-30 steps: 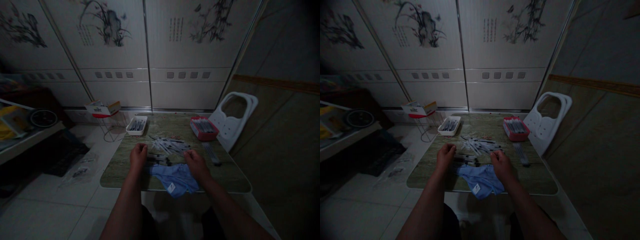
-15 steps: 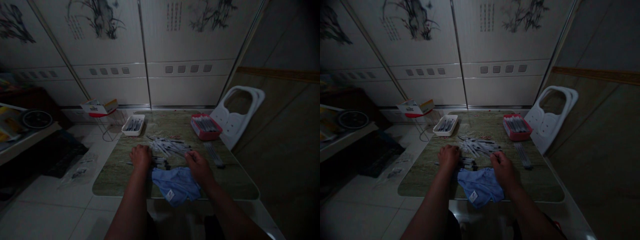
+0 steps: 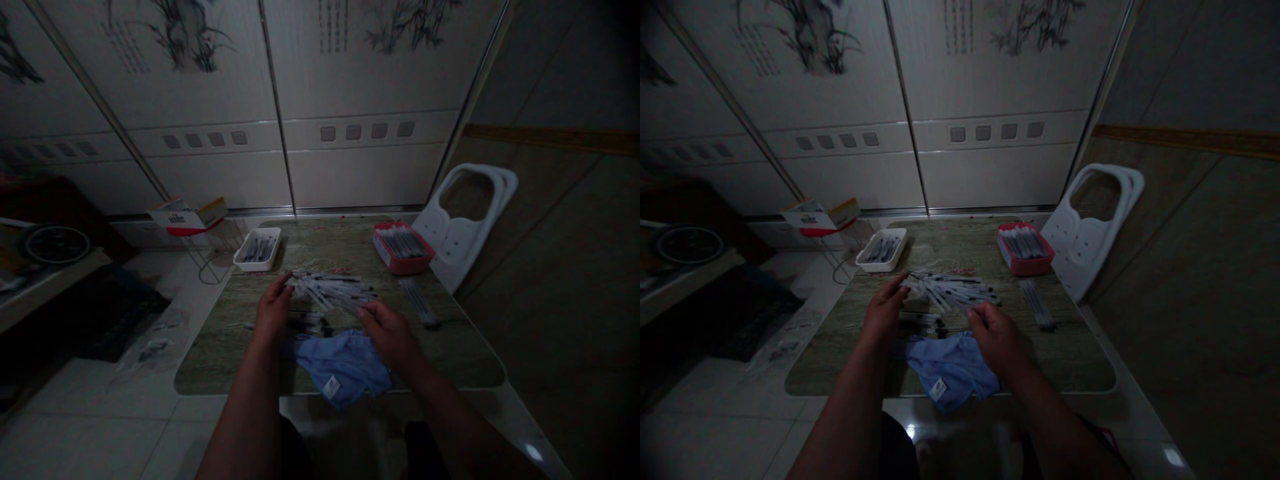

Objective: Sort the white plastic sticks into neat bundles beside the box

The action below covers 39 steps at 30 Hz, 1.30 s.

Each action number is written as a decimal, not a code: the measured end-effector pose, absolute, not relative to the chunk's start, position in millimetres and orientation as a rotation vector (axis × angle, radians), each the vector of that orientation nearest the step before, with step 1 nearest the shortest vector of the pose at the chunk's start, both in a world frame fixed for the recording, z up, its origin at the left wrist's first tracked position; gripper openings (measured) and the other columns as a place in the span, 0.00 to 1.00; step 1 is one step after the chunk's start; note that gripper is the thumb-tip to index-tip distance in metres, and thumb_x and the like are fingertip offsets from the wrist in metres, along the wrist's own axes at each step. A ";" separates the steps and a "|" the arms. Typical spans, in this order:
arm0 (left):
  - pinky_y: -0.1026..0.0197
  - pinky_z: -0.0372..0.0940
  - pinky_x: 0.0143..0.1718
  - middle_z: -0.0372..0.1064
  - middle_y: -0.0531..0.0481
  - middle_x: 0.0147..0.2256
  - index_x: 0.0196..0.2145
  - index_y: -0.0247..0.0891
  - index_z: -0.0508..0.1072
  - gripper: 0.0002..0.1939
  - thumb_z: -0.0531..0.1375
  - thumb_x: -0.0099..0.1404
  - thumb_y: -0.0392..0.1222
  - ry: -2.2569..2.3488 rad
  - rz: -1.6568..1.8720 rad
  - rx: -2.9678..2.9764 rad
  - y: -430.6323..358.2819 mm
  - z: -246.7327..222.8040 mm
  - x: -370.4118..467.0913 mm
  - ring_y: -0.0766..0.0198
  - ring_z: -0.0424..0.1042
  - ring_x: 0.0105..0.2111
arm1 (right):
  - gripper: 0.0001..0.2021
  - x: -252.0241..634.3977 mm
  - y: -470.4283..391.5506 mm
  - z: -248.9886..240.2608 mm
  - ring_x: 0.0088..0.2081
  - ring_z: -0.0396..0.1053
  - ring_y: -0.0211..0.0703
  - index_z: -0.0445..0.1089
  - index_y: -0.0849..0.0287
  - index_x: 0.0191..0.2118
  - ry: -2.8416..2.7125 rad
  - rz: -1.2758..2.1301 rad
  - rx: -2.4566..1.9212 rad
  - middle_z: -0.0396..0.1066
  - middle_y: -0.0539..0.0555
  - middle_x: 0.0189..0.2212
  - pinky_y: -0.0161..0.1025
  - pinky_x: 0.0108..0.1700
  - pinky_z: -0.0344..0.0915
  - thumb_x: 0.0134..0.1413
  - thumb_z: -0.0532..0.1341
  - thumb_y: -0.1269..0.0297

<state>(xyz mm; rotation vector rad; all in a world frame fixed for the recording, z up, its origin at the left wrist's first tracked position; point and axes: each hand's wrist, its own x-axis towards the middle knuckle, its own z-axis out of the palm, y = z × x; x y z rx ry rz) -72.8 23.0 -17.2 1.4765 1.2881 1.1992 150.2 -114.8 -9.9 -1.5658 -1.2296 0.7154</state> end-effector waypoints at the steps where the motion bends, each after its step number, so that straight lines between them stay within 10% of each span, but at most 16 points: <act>1: 0.61 0.65 0.39 0.75 0.47 0.43 0.55 0.43 0.73 0.23 0.62 0.62 0.45 1.175 1.216 1.303 19.9 -14.8 -69.8 0.60 0.73 0.41 | 0.13 147.8 -116.4 -8.4 0.28 0.66 0.41 0.70 0.55 0.35 -1.255 0.723 -1.566 0.67 0.48 0.23 0.36 0.31 0.60 0.62 0.58 0.52; 8: 0.65 0.66 0.35 0.76 0.49 0.34 0.42 0.38 0.72 0.16 0.68 0.57 0.42 0.877 1.201 0.795 5.2 -10.4 -55.7 0.66 0.74 0.32 | 0.13 133.1 -122.9 -2.3 0.27 0.65 0.42 0.71 0.56 0.34 -1.378 0.753 -1.510 0.68 0.48 0.23 0.36 0.29 0.58 0.62 0.57 0.53; 39: 0.65 0.66 0.32 0.76 0.49 0.34 0.39 0.37 0.73 0.16 0.70 0.56 0.46 0.829 1.073 0.869 -14.3 -14.2 -34.0 0.69 0.72 0.28 | 0.15 127.0 -119.7 -1.7 0.25 0.65 0.41 0.73 0.57 0.46 -1.277 0.828 -1.501 0.71 0.49 0.25 0.36 0.26 0.57 0.58 0.61 0.53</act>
